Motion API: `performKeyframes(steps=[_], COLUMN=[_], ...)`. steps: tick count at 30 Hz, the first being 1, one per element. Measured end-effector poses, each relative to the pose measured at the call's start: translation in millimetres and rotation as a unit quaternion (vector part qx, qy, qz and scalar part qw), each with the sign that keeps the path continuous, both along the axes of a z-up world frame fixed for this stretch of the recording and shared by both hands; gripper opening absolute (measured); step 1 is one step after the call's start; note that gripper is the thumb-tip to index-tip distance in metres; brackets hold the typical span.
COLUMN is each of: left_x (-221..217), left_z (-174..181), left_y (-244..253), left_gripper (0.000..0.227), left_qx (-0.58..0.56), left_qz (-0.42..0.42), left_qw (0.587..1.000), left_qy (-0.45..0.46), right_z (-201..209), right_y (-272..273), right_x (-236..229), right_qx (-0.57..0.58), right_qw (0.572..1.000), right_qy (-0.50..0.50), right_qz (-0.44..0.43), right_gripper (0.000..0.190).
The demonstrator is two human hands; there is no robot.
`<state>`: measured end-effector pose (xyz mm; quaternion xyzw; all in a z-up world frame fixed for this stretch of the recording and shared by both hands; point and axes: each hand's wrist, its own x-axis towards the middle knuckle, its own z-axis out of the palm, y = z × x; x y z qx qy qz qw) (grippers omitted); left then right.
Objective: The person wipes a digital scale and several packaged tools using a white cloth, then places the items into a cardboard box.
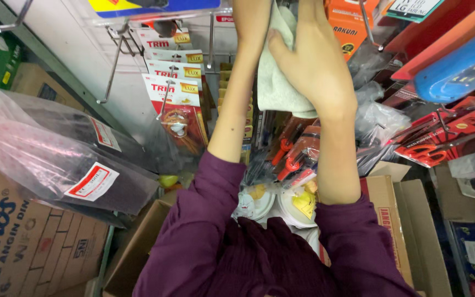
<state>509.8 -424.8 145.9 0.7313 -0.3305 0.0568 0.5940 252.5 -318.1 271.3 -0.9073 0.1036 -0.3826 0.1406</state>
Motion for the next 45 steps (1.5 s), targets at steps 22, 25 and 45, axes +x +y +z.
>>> performKeyframes(steps=[22, 25, 45], left_x=[-279.9, -312.5, -526.7], left_z=[-83.9, -112.6, -178.0], left_y=[364.3, 385.9, 465.5], left_gripper=[0.020, 0.020, 0.023], left_qx=[-0.188, -0.214, -0.054], left_qz=[-0.193, -0.139, -0.124], left_qw=[0.942, 0.938, 0.955], left_qy=[0.200, 0.234, 0.265], right_z=[-171.0, -201.6, -320.1], right_y=[68.5, 76.4, 160.2], right_x=[-135.0, -183.6, -330.3], right_qx=[0.199, 0.235, 0.436], right_qw=[0.777, 0.838, 0.871], right_qy=[-0.596, -0.489, -0.089], right_qz=[0.035, 0.067, 0.208], right_gripper=[0.068, 0.060, 0.048])
